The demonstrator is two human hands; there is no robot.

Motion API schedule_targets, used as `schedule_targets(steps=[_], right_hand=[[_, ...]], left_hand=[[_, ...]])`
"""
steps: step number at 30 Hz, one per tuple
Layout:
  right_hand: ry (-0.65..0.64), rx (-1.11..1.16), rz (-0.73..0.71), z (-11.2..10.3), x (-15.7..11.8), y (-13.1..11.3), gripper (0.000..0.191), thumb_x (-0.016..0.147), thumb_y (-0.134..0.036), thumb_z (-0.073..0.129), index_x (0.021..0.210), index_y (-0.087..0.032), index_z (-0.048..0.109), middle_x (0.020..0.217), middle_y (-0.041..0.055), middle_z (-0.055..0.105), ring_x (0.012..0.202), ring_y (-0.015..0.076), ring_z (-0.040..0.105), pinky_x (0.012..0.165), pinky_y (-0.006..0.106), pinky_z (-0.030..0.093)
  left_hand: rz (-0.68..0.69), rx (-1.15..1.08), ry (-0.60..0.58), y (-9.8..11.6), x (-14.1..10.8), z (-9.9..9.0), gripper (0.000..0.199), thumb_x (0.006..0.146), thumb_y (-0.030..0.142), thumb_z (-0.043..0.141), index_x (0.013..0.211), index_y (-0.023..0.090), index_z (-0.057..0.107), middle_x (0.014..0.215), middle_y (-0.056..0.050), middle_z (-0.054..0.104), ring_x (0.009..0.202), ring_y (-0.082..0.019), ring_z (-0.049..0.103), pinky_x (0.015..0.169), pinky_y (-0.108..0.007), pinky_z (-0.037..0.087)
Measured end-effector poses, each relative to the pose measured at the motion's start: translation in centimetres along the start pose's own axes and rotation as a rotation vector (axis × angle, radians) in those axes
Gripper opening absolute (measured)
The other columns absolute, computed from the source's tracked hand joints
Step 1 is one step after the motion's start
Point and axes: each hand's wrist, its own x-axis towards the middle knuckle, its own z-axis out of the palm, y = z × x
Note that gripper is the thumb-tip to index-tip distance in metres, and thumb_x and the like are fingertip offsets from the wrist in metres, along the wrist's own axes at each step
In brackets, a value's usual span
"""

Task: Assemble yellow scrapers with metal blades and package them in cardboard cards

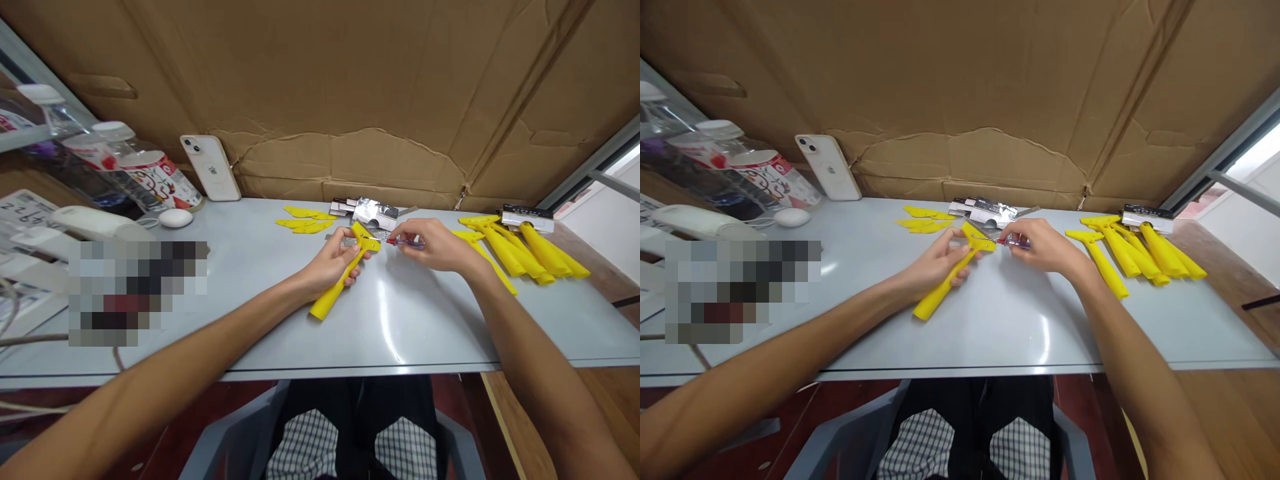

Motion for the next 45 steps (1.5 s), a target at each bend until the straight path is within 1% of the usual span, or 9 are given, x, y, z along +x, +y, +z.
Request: schedule_targets(steps=[7, 12, 18, 20, 26, 31, 37, 42, 45], right_hand=[[0.02, -0.016, 0.0, 0.2, 0.1, 0.2, 0.027, 0.088, -0.015, 0.065, 0.107, -0.023, 0.082, 0.09, 0.0043, 0.075, 0.08, 0.0206, 0.065, 0.076, 0.032, 0.048], [0.016, -0.042, 0.002, 0.2, 0.1, 0.0, 0.026, 0.09, -0.012, 0.065, 0.108, -0.02, 0.083, 0.092, 0.0061, 0.075, 0.082, 0.0207, 0.066, 0.077, 0.032, 0.047], [0.116, -0.107, -0.013, 0.6, -0.6, -1.8, 0.028, 0.097, -0.015, 0.064, 0.117, -0.022, 0.083, 0.109, 0.0099, 0.072, 0.086, 0.0224, 0.068, 0.078, 0.036, 0.052], [0.165, -0.154, -0.05, 0.8, -0.8, -2.4, 0.029, 0.097, -0.013, 0.063, 0.117, -0.022, 0.083, 0.109, 0.0102, 0.071, 0.085, 0.0227, 0.069, 0.078, 0.038, 0.053], [0.37, -0.084, -0.253, 0.9, -0.5, -3.3, 0.021, 0.101, -0.012, 0.064, 0.112, -0.021, 0.079, 0.105, 0.0087, 0.077, 0.091, 0.0224, 0.073, 0.079, 0.037, 0.059], [0.515, -0.028, -0.297, 1.3, 0.0, -3.5, 0.011, 0.104, -0.018, 0.067, 0.103, -0.024, 0.075, 0.102, 0.0067, 0.08, 0.088, 0.021, 0.075, 0.074, 0.035, 0.06], [0.524, -0.014, -0.348, 2.3, 0.1, -3.6, 0.014, 0.103, -0.012, 0.063, 0.106, -0.024, 0.071, 0.104, 0.007, 0.072, 0.088, 0.0199, 0.07, 0.074, 0.035, 0.061], [0.487, 0.012, -0.38, 2.4, 0.0, -3.9, 0.028, 0.096, -0.005, 0.059, 0.116, -0.024, 0.063, 0.112, 0.0096, 0.063, 0.096, 0.0227, 0.067, 0.073, 0.037, 0.062], [0.509, 0.006, -0.394, 2.4, 0.0, -4.1, 0.029, 0.098, -0.004, 0.057, 0.117, -0.025, 0.06, 0.11, 0.0086, 0.062, 0.096, 0.0223, 0.066, 0.074, 0.037, 0.063]], left_hand=[[0.01, 0.012, -0.011, -0.2, 0.1, -0.1, 0.028, 0.108, 0.034, 0.067, 0.117, 0.028, 0.041, 0.106, -0.007, 0.073, 0.057, -0.008, 0.054, 0.047, -0.02, 0.039], [0.013, 0.036, 0.015, 0.0, -0.1, 0.1, 0.029, 0.107, 0.034, 0.068, 0.116, 0.028, 0.041, 0.106, -0.006, 0.072, 0.057, -0.008, 0.054, 0.047, -0.02, 0.039], [0.043, 0.153, 0.103, 0.5, 0.0, -0.1, 0.027, 0.107, 0.035, 0.068, 0.115, 0.028, 0.044, 0.105, -0.006, 0.072, 0.055, -0.008, 0.053, 0.046, -0.022, 0.04], [0.049, 0.154, 0.107, 0.5, 0.1, -0.2, 0.027, 0.106, 0.036, 0.069, 0.115, 0.028, 0.044, 0.106, -0.007, 0.072, 0.055, -0.008, 0.053, 0.046, -0.022, 0.039], [0.05, 0.117, 0.082, 0.4, 0.1, -0.5, 0.028, 0.106, 0.037, 0.069, 0.115, 0.028, 0.045, 0.108, -0.009, 0.072, 0.056, -0.009, 0.054, 0.048, -0.023, 0.039], [0.035, 0.095, 0.051, 0.3, 0.1, -0.5, 0.028, 0.107, 0.036, 0.069, 0.115, 0.028, 0.045, 0.106, -0.009, 0.073, 0.056, -0.009, 0.053, 0.048, -0.024, 0.038], [0.01, 0.024, 0.006, 0.1, 0.3, -0.9, 0.033, 0.104, 0.04, 0.074, 0.115, 0.028, 0.046, 0.107, -0.01, 0.074, 0.058, -0.008, 0.055, 0.048, -0.022, 0.038], [0.008, -0.066, -0.082, 0.0, 0.8, -1.4, 0.043, 0.098, 0.042, 0.08, 0.116, 0.029, 0.043, 0.109, -0.006, 0.074, 0.056, -0.007, 0.055, 0.047, -0.018, 0.039], [0.007, -0.103, -0.114, 0.1, 1.0, -1.5, 0.048, 0.094, 0.042, 0.084, 0.115, 0.029, 0.043, 0.107, -0.005, 0.073, 0.055, -0.007, 0.055, 0.046, -0.016, 0.038]])
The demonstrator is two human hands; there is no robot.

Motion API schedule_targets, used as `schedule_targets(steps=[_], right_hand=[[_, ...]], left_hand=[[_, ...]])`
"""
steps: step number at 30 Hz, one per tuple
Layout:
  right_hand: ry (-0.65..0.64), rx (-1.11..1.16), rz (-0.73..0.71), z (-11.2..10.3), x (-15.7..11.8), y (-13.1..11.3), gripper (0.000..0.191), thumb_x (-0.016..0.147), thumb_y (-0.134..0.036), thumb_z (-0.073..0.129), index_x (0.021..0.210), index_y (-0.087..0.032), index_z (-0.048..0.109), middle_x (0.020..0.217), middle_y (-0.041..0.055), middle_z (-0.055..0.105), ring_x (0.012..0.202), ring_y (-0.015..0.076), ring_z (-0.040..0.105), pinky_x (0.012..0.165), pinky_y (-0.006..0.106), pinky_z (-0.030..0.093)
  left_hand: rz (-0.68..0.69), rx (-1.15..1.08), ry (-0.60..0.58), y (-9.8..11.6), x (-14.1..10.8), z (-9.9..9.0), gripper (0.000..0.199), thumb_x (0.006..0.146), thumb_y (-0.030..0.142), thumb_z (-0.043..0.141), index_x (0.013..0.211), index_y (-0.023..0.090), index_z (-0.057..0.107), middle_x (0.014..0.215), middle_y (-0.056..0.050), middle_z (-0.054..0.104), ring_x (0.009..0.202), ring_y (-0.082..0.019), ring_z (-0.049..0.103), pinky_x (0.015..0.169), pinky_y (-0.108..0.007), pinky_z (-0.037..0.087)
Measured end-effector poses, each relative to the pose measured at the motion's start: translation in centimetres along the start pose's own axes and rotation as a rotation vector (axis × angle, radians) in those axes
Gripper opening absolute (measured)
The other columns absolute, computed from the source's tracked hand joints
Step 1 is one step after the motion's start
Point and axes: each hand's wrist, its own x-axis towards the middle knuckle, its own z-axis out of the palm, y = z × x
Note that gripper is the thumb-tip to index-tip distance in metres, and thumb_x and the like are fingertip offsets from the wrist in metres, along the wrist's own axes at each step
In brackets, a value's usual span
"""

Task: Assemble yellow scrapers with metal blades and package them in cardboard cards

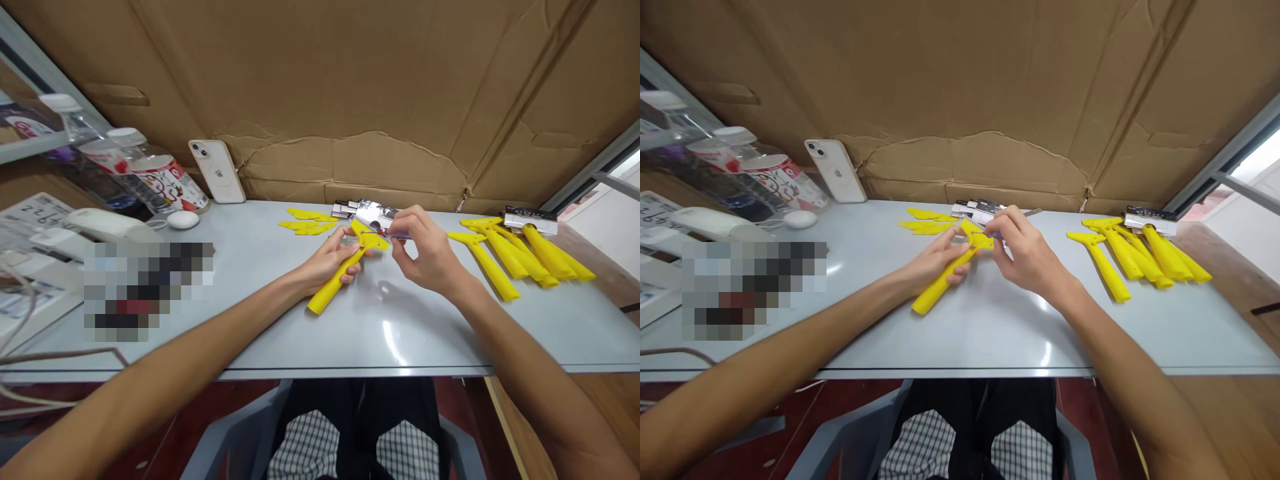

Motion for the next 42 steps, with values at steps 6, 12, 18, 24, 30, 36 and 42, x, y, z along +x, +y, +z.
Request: schedule_targets(steps=[6, 12, 18, 24, 30, 36, 42], right_hand=[[0.047, -0.026, -0.036, 0.1, 0.1, -0.3, 0.023, 0.104, -0.008, 0.062, 0.118, -0.027, 0.062, 0.105, 0.0049, 0.07, 0.089, 0.0185, 0.069, 0.075, 0.033, 0.063], [0.06, -0.163, 0.015, -0.4, 0.1, -0.3, 0.008, 0.106, -0.018, 0.064, 0.102, -0.024, 0.067, 0.093, 0.0038, 0.072, 0.075, 0.0164, 0.065, 0.069, 0.03, 0.055], [-0.097, -0.288, 0.205, -0.7, 0.0, -0.3, 0.02, 0.111, -0.03, 0.053, 0.097, -0.022, 0.064, 0.091, 0.0066, 0.076, 0.07, 0.0176, 0.063, 0.064, 0.031, 0.044], [-0.078, -0.281, 0.239, -1.0, 0.1, -0.9, 0.01, 0.094, -0.022, 0.06, 0.104, -0.024, 0.056, 0.087, 0.0038, 0.075, 0.06, 0.0164, 0.06, 0.058, 0.031, 0.039], [-0.023, -0.252, 0.166, -1.2, 0.2, -0.6, 0.002, 0.103, -0.026, 0.062, 0.103, -0.024, 0.061, 0.079, 0.0007, 0.077, 0.058, 0.0147, 0.064, 0.058, 0.029, 0.041], [-0.063, -0.377, 0.284, -1.3, 0.3, -0.4, 0.027, 0.105, -0.047, 0.062, 0.092, -0.023, 0.061, 0.062, 0.0003, 0.07, 0.053, 0.0179, 0.062, 0.057, 0.03, 0.036], [-0.101, -0.287, 0.234, -1.4, 0.3, -1.2, 0.013, 0.1, -0.029, 0.056, 0.111, -0.022, 0.058, 0.079, 0.002, 0.074, 0.058, 0.0174, 0.063, 0.057, 0.03, 0.038]], left_hand=[[0.014, -0.021, 0.005, 0.3, 0.0, 0.3, 0.05, 0.091, 0.039, 0.086, 0.116, 0.028, 0.045, 0.104, -0.004, 0.072, 0.054, -0.006, 0.053, 0.045, -0.016, 0.037], [0.009, -0.007, 0.013, 0.2, 0.0, 0.3, 0.051, 0.091, 0.041, 0.087, 0.113, 0.028, 0.043, 0.106, -0.004, 0.073, 0.054, -0.006, 0.054, 0.044, -0.016, 0.037], [0.019, 0.019, -0.02, 0.2, -0.2, 0.4, 0.051, 0.092, 0.042, 0.086, 0.113, 0.028, 0.041, 0.107, -0.004, 0.072, 0.055, -0.006, 0.055, 0.045, -0.016, 0.037], [0.02, 0.038, -0.024, 0.3, -0.4, 0.6, 0.052, 0.091, 0.042, 0.087, 0.114, 0.028, 0.042, 0.108, -0.004, 0.071, 0.056, -0.006, 0.055, 0.045, -0.016, 0.037], [0.023, 0.057, -0.018, 0.3, -0.4, 0.5, 0.053, 0.092, 0.045, 0.086, 0.115, 0.028, 0.042, 0.109, -0.004, 0.071, 0.057, -0.006, 0.055, 0.046, -0.016, 0.038], [0.02, 0.061, -0.017, 0.2, -0.4, 0.5, 0.05, 0.093, 0.043, 0.085, 0.114, 0.028, 0.042, 0.107, -0.004, 0.071, 0.057, -0.006, 0.055, 0.045, -0.016, 0.038], [0.024, 0.069, -0.028, 0.2, -0.4, 0.6, 0.052, 0.093, 0.045, 0.086, 0.113, 0.028, 0.042, 0.107, -0.003, 0.071, 0.057, -0.006, 0.055, 0.046, -0.016, 0.039]])
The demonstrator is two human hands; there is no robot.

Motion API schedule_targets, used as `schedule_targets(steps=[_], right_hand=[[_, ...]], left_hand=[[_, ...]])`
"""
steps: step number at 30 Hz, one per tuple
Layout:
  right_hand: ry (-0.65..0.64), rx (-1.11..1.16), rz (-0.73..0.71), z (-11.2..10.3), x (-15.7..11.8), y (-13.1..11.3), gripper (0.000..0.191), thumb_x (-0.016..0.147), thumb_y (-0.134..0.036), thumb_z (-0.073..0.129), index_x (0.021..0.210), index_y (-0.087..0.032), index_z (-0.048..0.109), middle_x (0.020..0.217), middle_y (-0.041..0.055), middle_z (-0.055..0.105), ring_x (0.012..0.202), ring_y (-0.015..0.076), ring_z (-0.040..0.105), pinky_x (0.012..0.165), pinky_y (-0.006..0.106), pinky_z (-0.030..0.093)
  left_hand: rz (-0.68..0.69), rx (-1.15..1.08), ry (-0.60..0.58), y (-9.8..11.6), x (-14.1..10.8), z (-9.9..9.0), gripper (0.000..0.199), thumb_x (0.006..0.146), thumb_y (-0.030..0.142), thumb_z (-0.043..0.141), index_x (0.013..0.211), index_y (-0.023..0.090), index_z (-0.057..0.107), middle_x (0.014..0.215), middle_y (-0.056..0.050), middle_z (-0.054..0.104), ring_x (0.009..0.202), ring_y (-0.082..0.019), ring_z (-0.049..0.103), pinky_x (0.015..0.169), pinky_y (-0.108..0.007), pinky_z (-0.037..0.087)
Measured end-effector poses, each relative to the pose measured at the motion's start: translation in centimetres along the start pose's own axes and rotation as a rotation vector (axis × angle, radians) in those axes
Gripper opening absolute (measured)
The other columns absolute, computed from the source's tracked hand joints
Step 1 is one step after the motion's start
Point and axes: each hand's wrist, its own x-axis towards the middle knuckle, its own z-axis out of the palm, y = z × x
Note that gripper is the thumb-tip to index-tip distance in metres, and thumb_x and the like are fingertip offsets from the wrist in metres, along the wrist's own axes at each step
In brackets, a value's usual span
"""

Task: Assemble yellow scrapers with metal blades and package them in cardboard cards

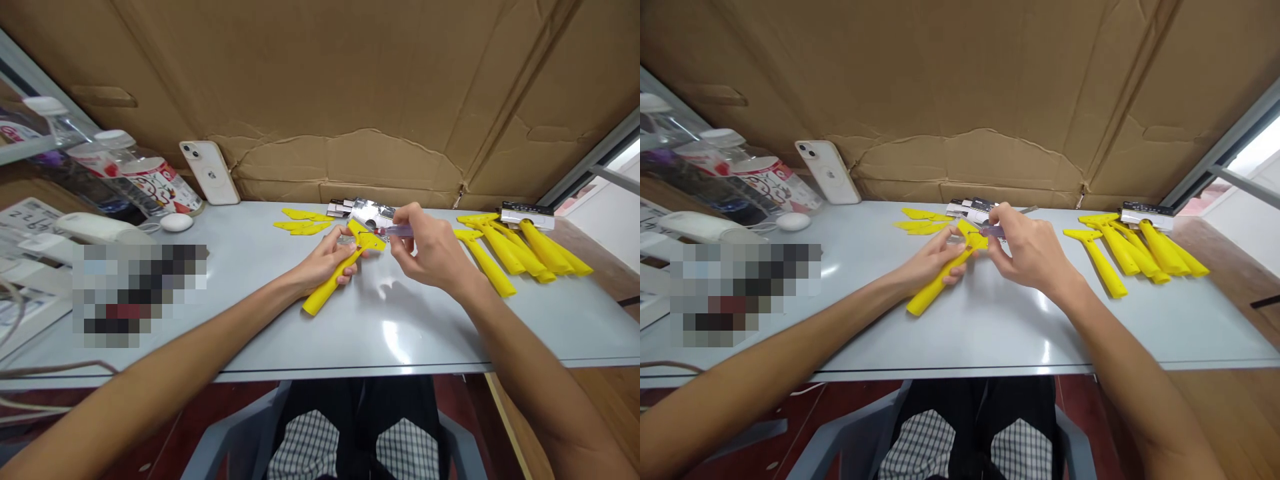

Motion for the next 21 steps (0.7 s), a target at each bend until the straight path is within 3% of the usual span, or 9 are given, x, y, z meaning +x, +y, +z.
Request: schedule_targets(steps=[3, 9, 15, 19, 21], right_hand=[[0.013, 0.009, -0.05, 0.36, -0.13, 0.07, 0.008, 0.105, -0.027, 0.053, 0.106, -0.023, 0.06, 0.082, 0.0033, 0.076, 0.061, 0.0164, 0.065, 0.058, 0.03, 0.04], [0.075, -0.103, 0.002, 0.7, -0.06, 0.5, 0.024, 0.108, -0.044, 0.058, 0.097, -0.023, 0.062, 0.066, 0.0015, 0.073, 0.057, 0.0178, 0.065, 0.056, 0.03, 0.036], [0.003, -0.032, 0.036, 0.02, -0.06, -0.2, 0.024, 0.1, -0.032, 0.057, 0.122, -0.022, 0.059, 0.079, 0.0025, 0.078, 0.06, 0.0201, 0.069, 0.059, 0.031, 0.039], [0.0, -0.028, -0.001, -0.04, 0.03, -0.12, 0.01, 0.104, -0.029, 0.052, 0.106, -0.023, 0.06, 0.077, 0.0026, 0.075, 0.061, 0.0184, 0.066, 0.058, 0.03, 0.037], [0.02, -0.055, 0.009, 0.06, 0.12, 0.06, 0.014, 0.105, -0.034, 0.055, 0.095, -0.024, 0.059, 0.073, 0.0026, 0.074, 0.06, 0.0178, 0.065, 0.058, 0.03, 0.036]], left_hand=[[-0.004, 0.004, 0.0, 0.07, -0.05, 0.1, 0.051, 0.092, 0.045, 0.086, 0.114, 0.028, 0.043, 0.108, -0.004, 0.071, 0.057, -0.006, 0.055, 0.046, -0.017, 0.039], [-0.007, -0.003, 0.01, -0.02, 0.0, 0.07, 0.052, 0.092, 0.045, 0.086, 0.114, 0.028, 0.042, 0.106, -0.004, 0.072, 0.056, -0.006, 0.054, 0.045, -0.017, 0.038], [-0.005, 0.0, 0.006, 0.05, -0.1, 0.23, 0.052, 0.092, 0.045, 0.087, 0.114, 0.028, 0.043, 0.106, -0.003, 0.071, 0.056, -0.006, 0.054, 0.046, -0.016, 0.039], [-0.008, -0.002, 0.012, 0.18, -0.19, 0.28, 0.052, 0.091, 0.045, 0.087, 0.113, 0.027, 0.043, 0.106, -0.004, 0.071, 0.057, -0.006, 0.055, 0.046, -0.017, 0.039], [-0.009, 0.0, 0.017, 0.16, -0.18, 0.22, 0.051, 0.092, 0.045, 0.087, 0.113, 0.028, 0.043, 0.107, -0.005, 0.072, 0.057, -0.006, 0.055, 0.046, -0.017, 0.038]])
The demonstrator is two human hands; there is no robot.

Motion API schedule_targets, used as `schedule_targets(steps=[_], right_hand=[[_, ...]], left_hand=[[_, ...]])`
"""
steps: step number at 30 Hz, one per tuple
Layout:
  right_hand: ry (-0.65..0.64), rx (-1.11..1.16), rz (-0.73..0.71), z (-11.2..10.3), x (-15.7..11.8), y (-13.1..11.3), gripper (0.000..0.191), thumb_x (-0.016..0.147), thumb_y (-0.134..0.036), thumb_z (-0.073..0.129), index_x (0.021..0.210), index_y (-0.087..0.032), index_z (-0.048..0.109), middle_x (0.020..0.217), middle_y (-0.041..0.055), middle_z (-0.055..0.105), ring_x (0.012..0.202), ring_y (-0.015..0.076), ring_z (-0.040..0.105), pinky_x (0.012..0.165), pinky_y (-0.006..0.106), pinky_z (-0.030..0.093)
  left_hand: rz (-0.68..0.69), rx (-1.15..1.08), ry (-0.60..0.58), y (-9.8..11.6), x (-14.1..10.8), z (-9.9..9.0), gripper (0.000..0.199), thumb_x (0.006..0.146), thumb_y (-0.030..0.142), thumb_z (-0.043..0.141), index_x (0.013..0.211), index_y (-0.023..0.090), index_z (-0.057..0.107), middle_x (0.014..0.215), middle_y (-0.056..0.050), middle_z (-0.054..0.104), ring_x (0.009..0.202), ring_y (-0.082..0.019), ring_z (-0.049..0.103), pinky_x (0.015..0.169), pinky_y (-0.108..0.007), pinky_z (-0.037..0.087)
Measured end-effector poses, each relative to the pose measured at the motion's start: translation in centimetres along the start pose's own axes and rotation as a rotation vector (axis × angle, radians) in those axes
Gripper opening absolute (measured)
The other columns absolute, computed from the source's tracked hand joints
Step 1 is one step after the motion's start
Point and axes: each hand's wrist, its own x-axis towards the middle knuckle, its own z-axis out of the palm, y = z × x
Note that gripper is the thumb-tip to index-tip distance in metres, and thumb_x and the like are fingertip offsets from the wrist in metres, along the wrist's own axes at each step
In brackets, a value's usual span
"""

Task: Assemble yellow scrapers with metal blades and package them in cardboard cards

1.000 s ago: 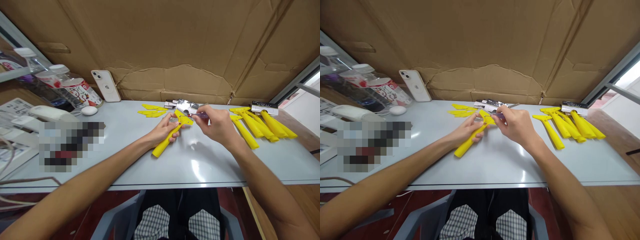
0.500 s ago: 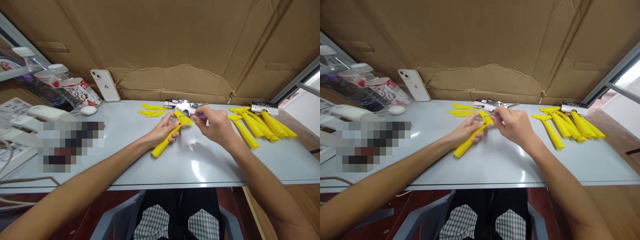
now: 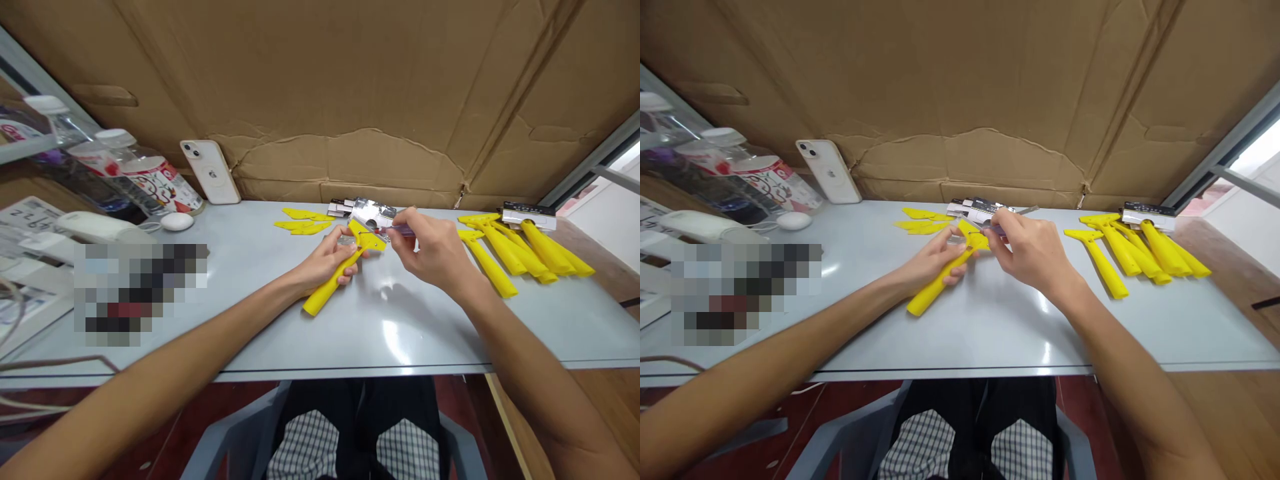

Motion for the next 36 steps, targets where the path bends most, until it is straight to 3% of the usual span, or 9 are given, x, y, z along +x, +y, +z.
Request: schedule_targets(steps=[3, 9, 13, 18, 21, 24, 30, 36], right_hand=[[0.01, -0.049, 0.048, 0.0, 0.1, 0.1, 0.021, 0.104, -0.038, 0.058, 0.088, -0.024, 0.058, 0.067, 0.002, 0.071, 0.056, 0.018, 0.062, 0.058, 0.031, 0.035], [-0.062, 0.019, 0.04, -0.6, 0.1, -0.3, 0.017, 0.096, -0.031, 0.058, 0.11, -0.022, 0.058, 0.078, 0.0021, 0.075, 0.056, 0.0182, 0.062, 0.059, 0.031, 0.037], [-0.046, 0.05, -0.01, -0.6, 0.1, -0.1, 0.005, 0.1, -0.024, 0.054, 0.1, -0.023, 0.059, 0.086, 0.0044, 0.078, 0.063, 0.0171, 0.066, 0.061, 0.031, 0.04], [0.008, -0.036, 0.028, -0.1, 0.1, 0.5, 0.017, 0.104, -0.034, 0.059, 0.094, -0.022, 0.065, 0.07, 0.0032, 0.075, 0.06, 0.0187, 0.066, 0.06, 0.031, 0.037], [-0.046, -0.066, 0.062, -0.2, 0.1, 0.3, 0.02, 0.105, -0.038, 0.057, 0.105, -0.021, 0.067, 0.065, 0.0017, 0.071, 0.054, 0.0193, 0.061, 0.06, 0.032, 0.034], [-0.131, -0.02, 0.064, -0.7, 0.1, -0.1, 0.024, 0.1, -0.032, 0.057, 0.119, -0.019, 0.063, 0.073, 0.0018, 0.074, 0.055, 0.0189, 0.06, 0.061, 0.031, 0.034], [-0.163, 0.052, 0.03, -1.0, 0.1, -0.2, 0.017, 0.102, -0.023, 0.053, 0.111, -0.021, 0.068, 0.089, 0.0054, 0.079, 0.065, 0.0176, 0.064, 0.066, 0.031, 0.037], [-0.167, -0.02, 0.058, -0.5, 0.2, -0.2, 0.025, 0.108, -0.036, 0.053, 0.1, -0.02, 0.071, 0.076, 0.006, 0.076, 0.062, 0.0193, 0.06, 0.063, 0.032, 0.033]], left_hand=[[0.001, 0.006, -0.003, -0.1, 0.1, -0.1, 0.05, 0.093, 0.044, 0.085, 0.113, 0.028, 0.043, 0.108, -0.005, 0.072, 0.057, -0.006, 0.054, 0.046, -0.017, 0.038], [0.001, 0.022, -0.008, 0.0, 0.0, 0.1, 0.053, 0.092, 0.047, 0.086, 0.113, 0.028, 0.041, 0.109, -0.005, 0.072, 0.057, -0.006, 0.054, 0.046, -0.017, 0.038], [0.005, 0.02, -0.008, 0.0, 0.0, 0.1, 0.054, 0.092, 0.046, 0.086, 0.113, 0.028, 0.041, 0.109, -0.005, 0.072, 0.057, -0.006, 0.054, 0.047, -0.017, 0.038], [0.001, 0.014, -0.013, -0.1, 0.1, -0.2, 0.051, 0.094, 0.045, 0.084, 0.114, 0.028, 0.04, 0.109, -0.005, 0.072, 0.057, -0.006, 0.054, 0.046, -0.017, 0.038], [0.012, 0.021, -0.021, -0.2, 0.1, -0.2, 0.051, 0.094, 0.046, 0.084, 0.114, 0.028, 0.04, 0.108, -0.004, 0.072, 0.057, -0.006, 0.054, 0.046, -0.017, 0.038], [0.016, 0.023, -0.027, -0.2, 0.1, -0.2, 0.054, 0.093, 0.048, 0.085, 0.114, 0.029, 0.039, 0.107, -0.003, 0.072, 0.057, -0.006, 0.054, 0.046, -0.017, 0.038], [0.024, 0.016, -0.016, -0.3, 0.3, -0.5, 0.052, 0.094, 0.046, 0.084, 0.114, 0.028, 0.04, 0.107, -0.004, 0.073, 0.057, -0.006, 0.054, 0.046, -0.018, 0.037], [0.02, 0.012, -0.001, -0.5, 0.5, -0.7, 0.048, 0.097, 0.045, 0.081, 0.115, 0.029, 0.04, 0.106, -0.004, 0.074, 0.055, -0.006, 0.054, 0.046, -0.018, 0.036]])
